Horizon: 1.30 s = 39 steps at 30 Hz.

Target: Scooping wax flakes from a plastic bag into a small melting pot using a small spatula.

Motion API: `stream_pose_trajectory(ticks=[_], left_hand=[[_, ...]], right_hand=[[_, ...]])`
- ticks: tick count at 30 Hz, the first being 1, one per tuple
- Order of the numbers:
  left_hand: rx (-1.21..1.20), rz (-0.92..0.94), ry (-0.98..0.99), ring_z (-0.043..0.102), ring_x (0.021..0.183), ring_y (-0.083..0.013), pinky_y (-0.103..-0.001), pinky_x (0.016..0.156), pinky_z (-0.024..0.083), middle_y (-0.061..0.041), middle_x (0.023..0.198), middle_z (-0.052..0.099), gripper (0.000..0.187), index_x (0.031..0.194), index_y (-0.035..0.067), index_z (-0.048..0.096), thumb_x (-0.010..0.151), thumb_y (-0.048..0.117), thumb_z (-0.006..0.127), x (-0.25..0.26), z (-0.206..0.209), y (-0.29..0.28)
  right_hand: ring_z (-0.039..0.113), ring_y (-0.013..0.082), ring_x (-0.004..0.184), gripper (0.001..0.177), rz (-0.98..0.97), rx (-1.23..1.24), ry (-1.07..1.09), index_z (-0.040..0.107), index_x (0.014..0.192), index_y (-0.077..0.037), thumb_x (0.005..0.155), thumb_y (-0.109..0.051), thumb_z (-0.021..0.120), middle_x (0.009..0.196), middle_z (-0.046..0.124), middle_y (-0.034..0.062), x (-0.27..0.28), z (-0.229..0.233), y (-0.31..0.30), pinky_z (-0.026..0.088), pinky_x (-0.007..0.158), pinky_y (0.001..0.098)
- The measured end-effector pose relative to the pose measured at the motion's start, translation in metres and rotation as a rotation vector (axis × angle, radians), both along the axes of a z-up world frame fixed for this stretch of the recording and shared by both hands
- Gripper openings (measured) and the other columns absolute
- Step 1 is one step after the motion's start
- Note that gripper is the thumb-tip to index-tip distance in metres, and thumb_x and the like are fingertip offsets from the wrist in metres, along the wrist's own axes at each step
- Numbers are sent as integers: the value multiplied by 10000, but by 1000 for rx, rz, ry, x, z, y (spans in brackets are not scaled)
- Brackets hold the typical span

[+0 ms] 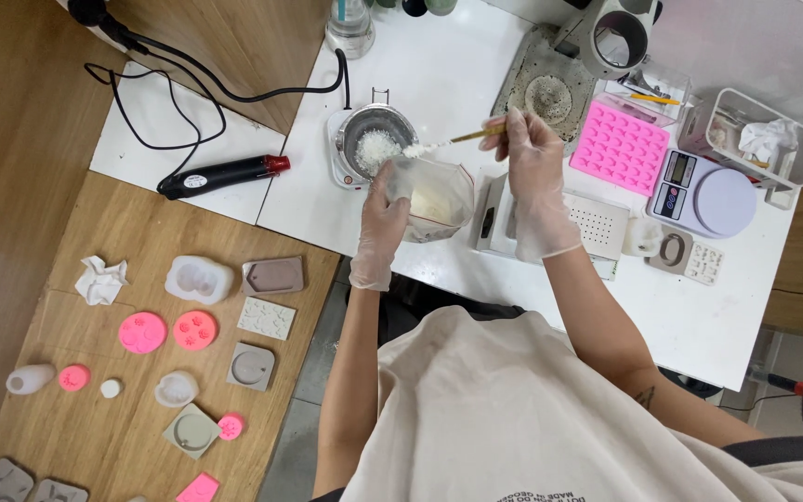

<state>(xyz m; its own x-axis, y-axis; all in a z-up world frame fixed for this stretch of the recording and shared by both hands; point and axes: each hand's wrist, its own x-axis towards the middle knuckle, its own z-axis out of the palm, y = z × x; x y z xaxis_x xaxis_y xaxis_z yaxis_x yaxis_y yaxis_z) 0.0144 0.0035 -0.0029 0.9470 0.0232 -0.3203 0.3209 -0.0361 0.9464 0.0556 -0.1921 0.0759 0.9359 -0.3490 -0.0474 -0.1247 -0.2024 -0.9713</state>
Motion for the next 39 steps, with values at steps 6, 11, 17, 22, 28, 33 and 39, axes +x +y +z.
stream_pose_trajectory(ticks=[6,11,17,22,28,33,39], left_hand=[[51,-31,92,548,1305,-357,-473,1082,410,-187,1544,434,761,1541,250,422,793,159,530,-7,11,-3],[107,-92,64,409,1421,-396,-506,1158,336,-162,1599,367,767,1549,234,403,794,200,534,-21,7,-5],[155,-118,33,349,1462,-346,-468,1219,285,-129,1606,351,749,1536,213,403,800,207,538,-24,-1,-6],[127,-117,-8,344,1468,-332,-452,1204,303,-125,1620,328,774,1549,224,391,789,172,530,-27,9,-7],[128,-135,-69,430,1410,-392,-472,1129,363,-188,1597,358,781,1561,175,391,792,138,521,-36,2,-10],[250,-137,-69,629,1150,-313,-494,1003,455,-82,1641,311,785,1590,235,319,835,106,495,-58,30,-21],[541,-229,-182,654,1142,-322,-462,890,559,65,1648,284,812,1583,315,279,838,81,503,-93,22,-41]], right_hand=[[674,153,639,279,176,-239,-225,724,1001,-56,1112,-157,489,758,742,78,27,-1,41,494,657,244],[693,188,679,113,329,-1060,-688,716,915,-185,993,-264,738,709,701,-14,32,-33,52,508,798,365],[679,179,655,121,367,-1018,-652,744,942,-199,1022,-276,698,680,685,-17,19,-31,42,513,780,370],[657,181,696,261,238,-187,-218,737,1075,-33,1114,-110,491,816,752,112,-19,15,22,519,732,303],[575,100,642,261,-8,-121,10,745,1002,-91,1116,-149,518,747,712,53,-71,6,-23,449,673,220],[685,229,640,221,76,-563,69,771,952,-107,1076,-187,607,722,726,92,-104,2,-4,533,682,330],[681,336,556,183,160,-1164,-54,763,743,-183,884,-300,759,583,665,92,-106,-98,9,547,538,431]])
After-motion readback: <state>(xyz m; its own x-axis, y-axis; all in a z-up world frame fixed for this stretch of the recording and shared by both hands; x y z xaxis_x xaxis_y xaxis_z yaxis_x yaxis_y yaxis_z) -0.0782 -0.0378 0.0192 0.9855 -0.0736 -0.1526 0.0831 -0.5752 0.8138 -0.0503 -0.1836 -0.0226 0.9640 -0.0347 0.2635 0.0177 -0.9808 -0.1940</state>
